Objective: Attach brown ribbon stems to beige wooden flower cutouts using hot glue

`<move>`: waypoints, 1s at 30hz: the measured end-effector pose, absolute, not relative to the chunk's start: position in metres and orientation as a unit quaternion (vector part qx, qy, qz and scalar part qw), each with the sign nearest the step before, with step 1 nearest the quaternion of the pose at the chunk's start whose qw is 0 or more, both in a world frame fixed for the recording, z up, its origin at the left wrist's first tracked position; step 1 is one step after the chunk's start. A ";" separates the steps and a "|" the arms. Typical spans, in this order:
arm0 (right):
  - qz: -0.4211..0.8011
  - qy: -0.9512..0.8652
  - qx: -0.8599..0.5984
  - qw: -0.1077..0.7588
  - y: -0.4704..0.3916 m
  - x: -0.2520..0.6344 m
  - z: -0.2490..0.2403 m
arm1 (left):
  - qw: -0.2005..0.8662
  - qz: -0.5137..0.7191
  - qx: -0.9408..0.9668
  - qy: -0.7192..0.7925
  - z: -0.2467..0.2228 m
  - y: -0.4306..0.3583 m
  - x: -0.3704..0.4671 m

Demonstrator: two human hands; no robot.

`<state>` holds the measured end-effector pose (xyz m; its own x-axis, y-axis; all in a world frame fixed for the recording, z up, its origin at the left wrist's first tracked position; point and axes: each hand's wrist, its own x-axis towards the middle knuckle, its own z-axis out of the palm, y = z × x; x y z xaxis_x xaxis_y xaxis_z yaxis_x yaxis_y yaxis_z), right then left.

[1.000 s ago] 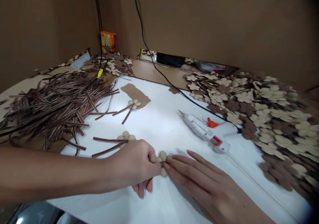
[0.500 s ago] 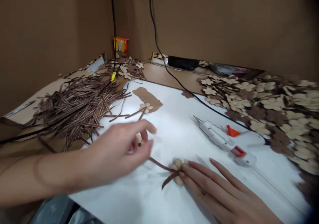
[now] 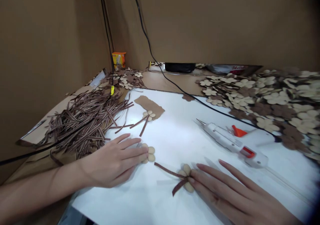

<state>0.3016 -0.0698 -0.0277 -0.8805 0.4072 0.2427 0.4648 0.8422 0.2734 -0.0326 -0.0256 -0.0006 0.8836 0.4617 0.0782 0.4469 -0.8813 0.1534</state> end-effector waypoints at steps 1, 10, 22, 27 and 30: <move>-0.160 -0.955 -0.231 0.094 -0.069 0.301 -0.028 | 0.064 0.047 0.968 0.239 -0.001 -0.025 -0.034; -0.150 -0.953 -0.244 0.099 -0.070 0.298 -0.029 | 0.005 0.018 0.958 0.286 -0.004 -0.025 -0.038; -0.161 -0.955 -0.236 0.076 -0.072 0.299 -0.028 | 0.026 0.019 0.947 0.319 -0.008 -0.028 -0.037; -0.154 -0.954 -0.252 0.061 -0.073 0.305 -0.033 | 0.036 0.015 0.947 0.318 -0.011 -0.026 -0.040; -0.118 -0.955 -0.254 0.100 -0.074 0.301 -0.034 | 0.043 0.020 0.948 0.316 -0.011 -0.026 -0.040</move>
